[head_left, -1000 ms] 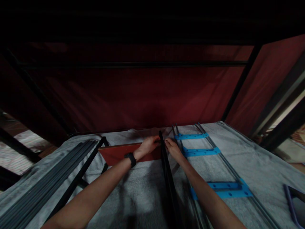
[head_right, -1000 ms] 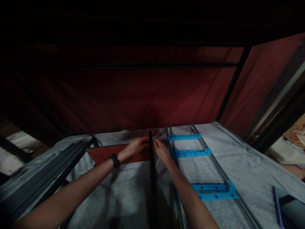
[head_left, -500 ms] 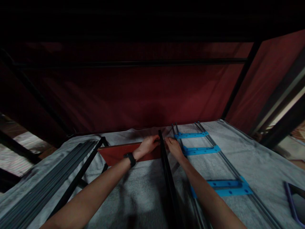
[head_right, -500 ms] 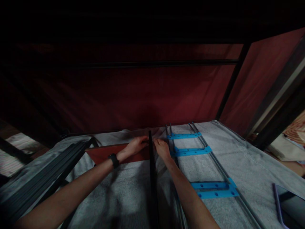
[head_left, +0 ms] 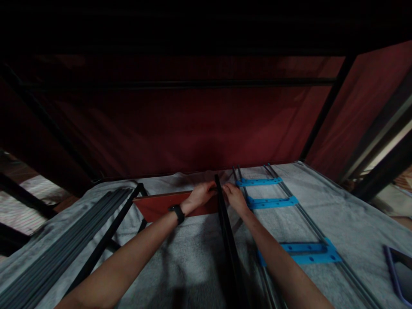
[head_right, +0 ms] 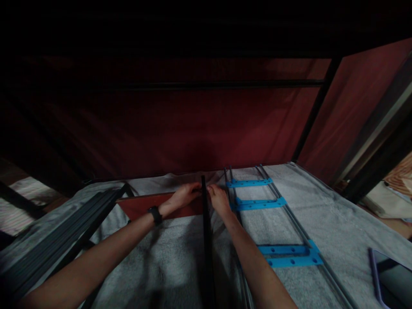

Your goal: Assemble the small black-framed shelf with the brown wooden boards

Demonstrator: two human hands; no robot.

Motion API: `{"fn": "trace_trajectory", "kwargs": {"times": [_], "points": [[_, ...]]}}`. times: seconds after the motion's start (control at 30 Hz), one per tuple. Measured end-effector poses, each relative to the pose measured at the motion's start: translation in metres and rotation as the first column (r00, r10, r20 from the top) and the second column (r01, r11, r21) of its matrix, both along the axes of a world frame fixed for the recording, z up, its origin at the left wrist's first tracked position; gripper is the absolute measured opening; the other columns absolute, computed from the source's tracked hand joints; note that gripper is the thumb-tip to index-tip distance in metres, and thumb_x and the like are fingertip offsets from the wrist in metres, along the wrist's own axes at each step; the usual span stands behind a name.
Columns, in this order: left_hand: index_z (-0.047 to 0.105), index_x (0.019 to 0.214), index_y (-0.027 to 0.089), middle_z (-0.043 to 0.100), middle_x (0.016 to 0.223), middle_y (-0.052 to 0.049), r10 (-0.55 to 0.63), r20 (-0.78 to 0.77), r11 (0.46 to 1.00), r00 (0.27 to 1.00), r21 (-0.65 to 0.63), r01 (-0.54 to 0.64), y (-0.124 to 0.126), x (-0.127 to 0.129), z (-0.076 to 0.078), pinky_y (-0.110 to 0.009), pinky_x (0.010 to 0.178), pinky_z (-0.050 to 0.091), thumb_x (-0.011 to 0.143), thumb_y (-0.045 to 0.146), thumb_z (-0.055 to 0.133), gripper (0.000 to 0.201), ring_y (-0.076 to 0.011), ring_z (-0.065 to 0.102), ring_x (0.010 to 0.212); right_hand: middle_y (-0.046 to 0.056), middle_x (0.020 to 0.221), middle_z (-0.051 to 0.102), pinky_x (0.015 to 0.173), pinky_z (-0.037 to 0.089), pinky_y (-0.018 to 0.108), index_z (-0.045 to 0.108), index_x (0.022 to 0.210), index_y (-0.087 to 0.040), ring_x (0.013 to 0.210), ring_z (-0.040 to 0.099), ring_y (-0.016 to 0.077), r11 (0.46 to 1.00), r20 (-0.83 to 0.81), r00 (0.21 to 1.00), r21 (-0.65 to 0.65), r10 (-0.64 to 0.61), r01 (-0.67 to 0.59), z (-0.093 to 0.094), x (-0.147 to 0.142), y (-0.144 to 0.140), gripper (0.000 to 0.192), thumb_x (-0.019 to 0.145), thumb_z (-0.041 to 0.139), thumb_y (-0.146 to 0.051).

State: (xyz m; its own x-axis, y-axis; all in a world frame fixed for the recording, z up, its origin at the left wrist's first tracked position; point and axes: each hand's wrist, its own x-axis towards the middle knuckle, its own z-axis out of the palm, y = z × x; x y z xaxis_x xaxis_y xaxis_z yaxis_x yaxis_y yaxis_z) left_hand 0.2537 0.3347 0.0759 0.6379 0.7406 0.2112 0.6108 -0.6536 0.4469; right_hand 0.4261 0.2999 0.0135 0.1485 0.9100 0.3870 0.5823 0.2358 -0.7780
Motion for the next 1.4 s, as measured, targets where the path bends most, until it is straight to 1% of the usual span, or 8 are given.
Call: {"fn": "trace_trajectory", "kwargs": {"times": [0.13,0.33,0.57,0.67,0.8,1.07,1.23,1.4], "points": [[0.064,0.102,0.018,0.072,0.100,-0.005,0.008,-0.002,1.000,1.000,0.009,-0.008,0.000,0.000,0.000,-0.027,0.081,0.049,0.086,0.020,0.054,0.019,-0.0186,0.066,0.089,0.005,0.075,0.067,0.071,0.044,0.029,0.061,0.074,-0.023,0.073,0.062,0.0193,1.000,0.026,0.999,-0.009,-0.030,0.030,-0.001,-0.001,0.000,0.036,0.096,0.038,-0.040],[0.064,0.104,0.019,0.071,0.104,-0.006,-0.002,0.008,1.000,1.000,-0.005,0.002,0.001,-0.001,-0.002,-0.028,0.083,0.050,0.086,0.019,0.056,0.020,-0.0188,0.067,0.092,0.006,0.092,0.069,0.075,0.047,0.029,0.062,0.099,-0.022,0.084,0.064,0.0194,0.999,-0.145,0.989,0.039,-0.017,0.023,-0.003,-0.002,-0.005,0.028,0.093,0.042,-0.040],[0.048,0.140,0.024,0.065,0.127,-0.006,0.016,0.007,1.000,1.000,-0.015,-0.016,0.003,-0.002,-0.003,-0.031,0.095,0.049,0.085,0.018,0.057,0.056,-0.0208,0.064,0.111,0.002,0.072,0.064,0.071,0.043,0.027,0.059,0.072,-0.023,0.071,0.060,0.0172,0.997,0.041,0.999,-0.067,-0.024,0.026,0.001,0.000,-0.005,0.036,0.095,0.038,-0.042],[0.054,0.136,0.026,0.064,0.131,-0.004,-0.015,-0.032,1.000,0.999,-0.026,0.014,0.003,-0.002,-0.002,-0.030,0.101,0.045,0.087,0.017,0.055,0.050,-0.0197,0.060,0.119,0.004,0.075,0.065,0.073,0.045,0.029,0.060,0.075,-0.022,0.074,0.061,0.0187,0.996,-0.010,1.000,-0.093,-0.013,0.012,0.001,0.004,-0.006,0.039,0.095,0.036,-0.046],[0.055,0.136,0.027,0.064,0.132,-0.003,-0.021,-0.032,0.999,0.999,-0.033,0.020,0.003,-0.001,-0.001,-0.031,0.104,0.044,0.087,0.018,0.055,0.049,-0.0191,0.060,0.120,0.004,0.087,0.067,0.077,0.047,0.029,0.061,0.095,-0.022,0.082,0.063,0.0185,1.000,-0.147,0.989,0.005,0.010,-0.009,-0.003,0.004,-0.005,0.028,0.092,0.043,-0.043],[0.056,0.135,0.027,0.065,0.130,-0.003,-0.015,-0.029,0.999,0.999,-0.036,0.014,0.002,-0.001,0.000,-0.030,0.101,0.046,0.087,0.018,0.055,0.048,-0.0190,0.061,0.117,0.003,0.076,0.067,0.074,0.045,0.028,0.062,0.076,-0.023,0.075,0.062,0.0181,0.997,-0.007,0.999,-0.070,-0.032,0.031,0.003,0.001,-0.002,0.036,0.096,0.039,-0.043],[0.055,0.136,0.027,0.064,0.131,-0.003,-0.008,-0.042,1.000,0.999,-0.020,0.007,0.001,-0.001,0.000,-0.030,0.101,0.046,0.088,0.021,0.055,0.049,-0.0198,0.061,0.119,0.004,0.088,0.068,0.074,0.046,0.028,0.061,0.094,-0.022,0.081,0.063,0.0181,0.999,-0.145,0.989,-0.023,-0.034,0.031,-0.001,0.003,-0.003,0.029,0.094,0.040,-0.043],[0.054,0.136,0.025,0.064,0.131,-0.004,-0.011,-0.047,1.000,0.999,-0.027,0.010,0.002,-0.001,-0.002,-0.031,0.102,0.045,0.089,0.021,0.054,0.048,-0.0198,0.060,0.119,0.003,0.078,0.066,0.070,0.045,0.028,0.059,0.084,-0.022,0.074,0.061,0.0183,0.999,-0.060,0.998,-0.034,-0.028,0.026,-0.001,-0.002,0.005,0.022,0.093,0.042,-0.033]]}}
